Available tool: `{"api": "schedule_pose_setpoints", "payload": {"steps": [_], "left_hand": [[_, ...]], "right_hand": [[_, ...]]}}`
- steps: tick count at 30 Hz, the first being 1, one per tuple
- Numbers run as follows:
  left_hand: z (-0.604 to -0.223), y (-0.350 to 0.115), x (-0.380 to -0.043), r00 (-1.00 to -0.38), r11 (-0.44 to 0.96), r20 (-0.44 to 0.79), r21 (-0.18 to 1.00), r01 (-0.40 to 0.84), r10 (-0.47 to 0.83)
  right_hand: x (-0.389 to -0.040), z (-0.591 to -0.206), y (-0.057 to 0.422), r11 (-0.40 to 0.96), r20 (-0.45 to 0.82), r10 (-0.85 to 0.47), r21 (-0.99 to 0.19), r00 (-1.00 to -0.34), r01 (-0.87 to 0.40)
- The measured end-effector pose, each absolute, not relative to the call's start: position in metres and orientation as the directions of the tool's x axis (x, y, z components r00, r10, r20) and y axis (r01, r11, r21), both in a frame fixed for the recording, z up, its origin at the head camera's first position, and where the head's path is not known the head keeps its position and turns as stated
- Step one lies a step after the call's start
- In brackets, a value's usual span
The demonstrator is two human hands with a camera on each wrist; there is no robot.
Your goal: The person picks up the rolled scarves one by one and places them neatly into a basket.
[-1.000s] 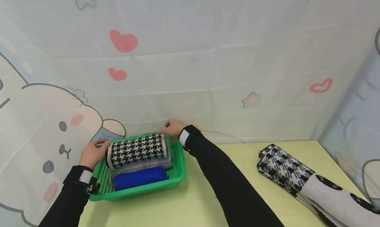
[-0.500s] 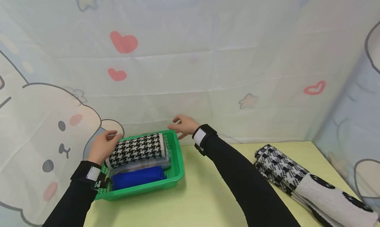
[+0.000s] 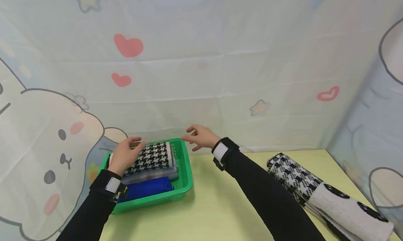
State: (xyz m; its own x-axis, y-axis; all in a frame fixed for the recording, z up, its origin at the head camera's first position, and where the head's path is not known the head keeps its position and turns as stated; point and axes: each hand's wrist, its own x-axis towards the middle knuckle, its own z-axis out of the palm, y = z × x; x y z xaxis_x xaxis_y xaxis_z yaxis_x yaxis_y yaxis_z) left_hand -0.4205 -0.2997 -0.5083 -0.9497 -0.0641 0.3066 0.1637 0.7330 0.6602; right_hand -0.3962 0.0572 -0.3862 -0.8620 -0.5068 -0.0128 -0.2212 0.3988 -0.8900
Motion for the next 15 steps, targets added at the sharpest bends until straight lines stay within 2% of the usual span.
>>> {"api": "schedule_pose_setpoints", "payload": {"steps": [9,13,15], "left_hand": [[-0.52,-0.26,-0.438,-0.942,0.702,0.335,0.669,0.243,0.007],[-0.475,-0.226,-0.399,-0.943,0.658,0.328,0.697,0.285,0.06],[-0.441,-0.206,-0.37,-0.952,0.613,0.294,0.738,0.283,0.085]], "right_hand": [[-0.389,-0.382,0.074,0.388,-0.006,-0.496,-0.896,-0.868,-0.215],[-0.383,-0.38,0.084,0.385,-0.002,-0.487,-0.898,-0.873,-0.213],[-0.381,-0.381,0.089,0.374,0.003,-0.485,-0.903,-0.875,-0.211]]}}
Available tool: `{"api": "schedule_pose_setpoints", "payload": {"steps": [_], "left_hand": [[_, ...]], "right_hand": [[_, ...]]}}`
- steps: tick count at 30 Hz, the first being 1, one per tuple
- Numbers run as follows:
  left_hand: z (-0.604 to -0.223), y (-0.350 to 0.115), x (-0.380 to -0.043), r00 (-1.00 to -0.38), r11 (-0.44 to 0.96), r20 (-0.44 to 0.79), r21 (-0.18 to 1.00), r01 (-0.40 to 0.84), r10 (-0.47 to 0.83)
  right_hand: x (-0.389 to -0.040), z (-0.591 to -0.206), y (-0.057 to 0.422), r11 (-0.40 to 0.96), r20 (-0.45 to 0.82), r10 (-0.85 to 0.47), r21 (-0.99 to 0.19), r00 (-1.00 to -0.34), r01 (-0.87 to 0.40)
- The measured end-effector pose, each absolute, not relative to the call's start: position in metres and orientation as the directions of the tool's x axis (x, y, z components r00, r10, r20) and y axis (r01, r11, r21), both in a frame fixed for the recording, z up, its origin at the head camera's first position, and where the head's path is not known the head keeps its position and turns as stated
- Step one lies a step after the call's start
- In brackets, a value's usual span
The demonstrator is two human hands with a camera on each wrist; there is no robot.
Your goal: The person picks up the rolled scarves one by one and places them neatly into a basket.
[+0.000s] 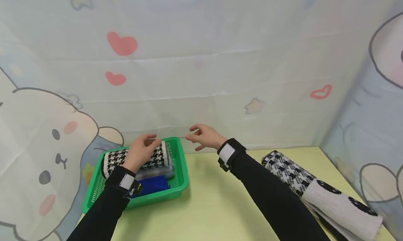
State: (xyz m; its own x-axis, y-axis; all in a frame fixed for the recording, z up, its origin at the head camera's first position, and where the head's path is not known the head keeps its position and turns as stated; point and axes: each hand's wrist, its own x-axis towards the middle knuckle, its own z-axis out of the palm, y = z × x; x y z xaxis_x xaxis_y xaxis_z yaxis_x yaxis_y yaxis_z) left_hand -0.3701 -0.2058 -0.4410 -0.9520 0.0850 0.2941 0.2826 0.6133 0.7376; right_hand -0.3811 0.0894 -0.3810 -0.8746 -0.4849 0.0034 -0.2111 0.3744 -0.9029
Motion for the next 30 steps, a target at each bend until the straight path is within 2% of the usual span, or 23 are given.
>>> {"api": "schedule_pose_setpoints", "payload": {"steps": [2,4,6,9,11,17,23,30], "left_hand": [[-0.42,-0.19,-0.354,-0.964,0.587,0.25,0.768,0.255,0.092],[-0.449,-0.19,-0.382,-0.956,0.58,0.269,0.763,0.287,0.119],[-0.441,-0.181,-0.378,-0.965,0.565,0.23,0.783,0.26,0.125],[-0.444,-0.172,-0.381,-0.962,0.561,0.235,0.782,0.271,0.137],[-0.397,-0.153,-0.337,-0.974,0.538,0.185,0.812,0.225,0.128],[-0.411,-0.14,-0.349,-0.966,0.513,0.202,0.819,0.258,0.162],[-0.395,-0.124,-0.338,-0.968,0.489,0.156,0.84,0.234,0.196],[-0.413,-0.115,-0.352,-0.941,0.482,0.218,0.815,0.32,0.257]], "right_hand": [[-0.38,-0.381,0.094,0.361,0.007,-0.479,-0.91,-0.878,-0.204],[-0.379,-0.382,0.1,0.347,0.008,-0.469,-0.918,-0.883,-0.193],[-0.376,-0.383,0.104,0.34,0.011,-0.457,-0.922,-0.889,-0.186],[-0.372,-0.384,0.111,0.34,0.011,-0.445,-0.923,-0.895,-0.18],[-0.369,-0.386,0.117,0.34,0.011,-0.444,-0.923,-0.896,-0.18],[-0.362,-0.389,0.136,0.337,0.019,-0.421,-0.925,-0.907,-0.176],[-0.357,-0.391,0.155,0.332,0.02,-0.394,-0.929,-0.919,-0.162],[-0.347,-0.392,0.178,0.356,0.005,-0.361,-0.923,-0.933,-0.143]]}}
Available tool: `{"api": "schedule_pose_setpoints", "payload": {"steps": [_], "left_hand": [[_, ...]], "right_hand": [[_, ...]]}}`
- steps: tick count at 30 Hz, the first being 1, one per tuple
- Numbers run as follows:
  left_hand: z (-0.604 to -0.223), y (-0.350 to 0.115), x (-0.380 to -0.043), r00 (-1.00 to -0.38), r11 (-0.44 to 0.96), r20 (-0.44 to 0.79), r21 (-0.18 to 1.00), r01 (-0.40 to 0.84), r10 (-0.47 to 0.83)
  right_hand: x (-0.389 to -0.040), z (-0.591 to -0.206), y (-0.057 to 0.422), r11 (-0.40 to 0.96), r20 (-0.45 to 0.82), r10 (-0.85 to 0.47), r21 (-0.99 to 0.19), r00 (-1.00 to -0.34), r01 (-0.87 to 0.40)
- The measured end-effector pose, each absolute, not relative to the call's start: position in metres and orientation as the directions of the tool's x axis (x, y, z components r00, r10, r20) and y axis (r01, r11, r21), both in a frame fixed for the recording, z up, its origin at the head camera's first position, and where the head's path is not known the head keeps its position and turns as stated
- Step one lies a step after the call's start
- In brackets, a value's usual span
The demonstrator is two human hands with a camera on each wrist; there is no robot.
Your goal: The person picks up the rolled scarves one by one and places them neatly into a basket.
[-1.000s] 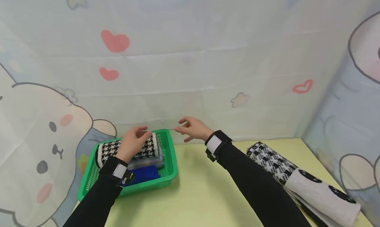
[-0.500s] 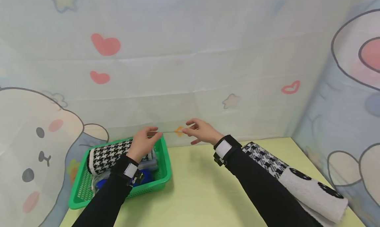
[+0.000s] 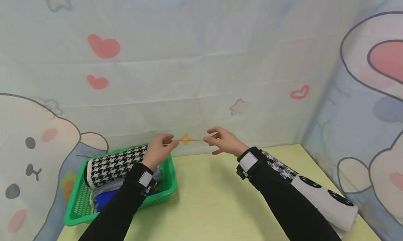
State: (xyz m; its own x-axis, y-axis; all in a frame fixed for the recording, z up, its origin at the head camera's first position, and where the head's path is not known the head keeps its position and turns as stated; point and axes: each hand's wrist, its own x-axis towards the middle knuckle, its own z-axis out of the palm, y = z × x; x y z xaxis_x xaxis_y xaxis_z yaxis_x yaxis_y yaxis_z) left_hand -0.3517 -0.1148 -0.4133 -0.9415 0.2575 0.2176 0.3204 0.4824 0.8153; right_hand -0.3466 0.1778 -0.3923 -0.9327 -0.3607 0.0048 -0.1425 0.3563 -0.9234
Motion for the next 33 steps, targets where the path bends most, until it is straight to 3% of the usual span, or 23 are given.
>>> {"api": "schedule_pose_setpoints", "payload": {"steps": [10,33], "left_hand": [[-0.404,-0.087,-0.346,-0.954,0.49,0.15,0.831,0.263,0.258],[-0.411,-0.041,-0.352,-0.942,0.495,0.125,0.825,0.274,0.313]], "right_hand": [[-0.333,-0.396,0.21,0.368,0.008,-0.326,-0.92,-0.945,-0.135],[-0.31,-0.4,0.253,0.428,-0.002,-0.227,-0.898,-0.974,-0.098]]}}
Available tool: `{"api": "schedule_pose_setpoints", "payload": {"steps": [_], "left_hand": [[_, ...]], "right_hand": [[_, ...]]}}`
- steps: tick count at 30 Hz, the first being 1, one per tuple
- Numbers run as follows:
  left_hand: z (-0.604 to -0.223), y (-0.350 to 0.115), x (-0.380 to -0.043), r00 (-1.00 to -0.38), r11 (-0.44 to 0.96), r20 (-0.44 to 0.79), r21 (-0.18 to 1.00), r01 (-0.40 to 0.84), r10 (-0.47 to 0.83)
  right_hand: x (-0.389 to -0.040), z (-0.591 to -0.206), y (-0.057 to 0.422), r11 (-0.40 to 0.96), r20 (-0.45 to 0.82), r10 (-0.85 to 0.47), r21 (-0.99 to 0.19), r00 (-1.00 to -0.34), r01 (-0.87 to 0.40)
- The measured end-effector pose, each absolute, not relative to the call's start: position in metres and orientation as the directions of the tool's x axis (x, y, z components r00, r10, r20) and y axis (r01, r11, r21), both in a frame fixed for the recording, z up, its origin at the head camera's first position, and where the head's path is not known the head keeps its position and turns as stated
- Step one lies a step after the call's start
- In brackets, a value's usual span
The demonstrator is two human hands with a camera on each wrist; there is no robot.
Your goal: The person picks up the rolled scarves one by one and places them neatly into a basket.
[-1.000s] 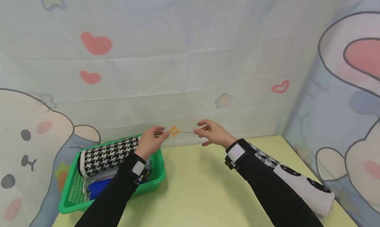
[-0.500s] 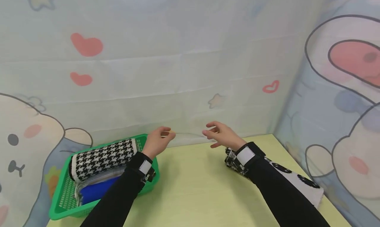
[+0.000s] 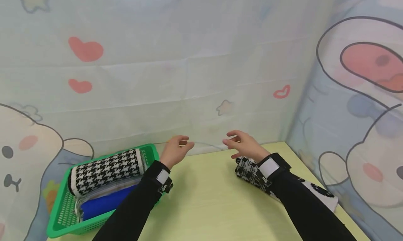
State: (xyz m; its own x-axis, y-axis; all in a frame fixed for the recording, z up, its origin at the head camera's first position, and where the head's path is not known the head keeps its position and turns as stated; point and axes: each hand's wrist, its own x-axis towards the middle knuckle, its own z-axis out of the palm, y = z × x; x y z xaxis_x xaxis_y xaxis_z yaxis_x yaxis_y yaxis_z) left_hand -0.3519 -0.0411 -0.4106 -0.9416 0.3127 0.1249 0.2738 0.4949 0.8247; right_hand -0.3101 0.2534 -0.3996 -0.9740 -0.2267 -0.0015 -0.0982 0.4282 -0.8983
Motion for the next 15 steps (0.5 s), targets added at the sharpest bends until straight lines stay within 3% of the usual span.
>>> {"api": "schedule_pose_setpoints", "payload": {"steps": [15], "left_hand": [[-0.424,-0.007,-0.353,-0.942,0.507,0.084,0.825,0.249,0.325]], "right_hand": [[-0.291,-0.402,0.282,0.418,0.013,-0.207,-0.903,-0.978,-0.101]]}}
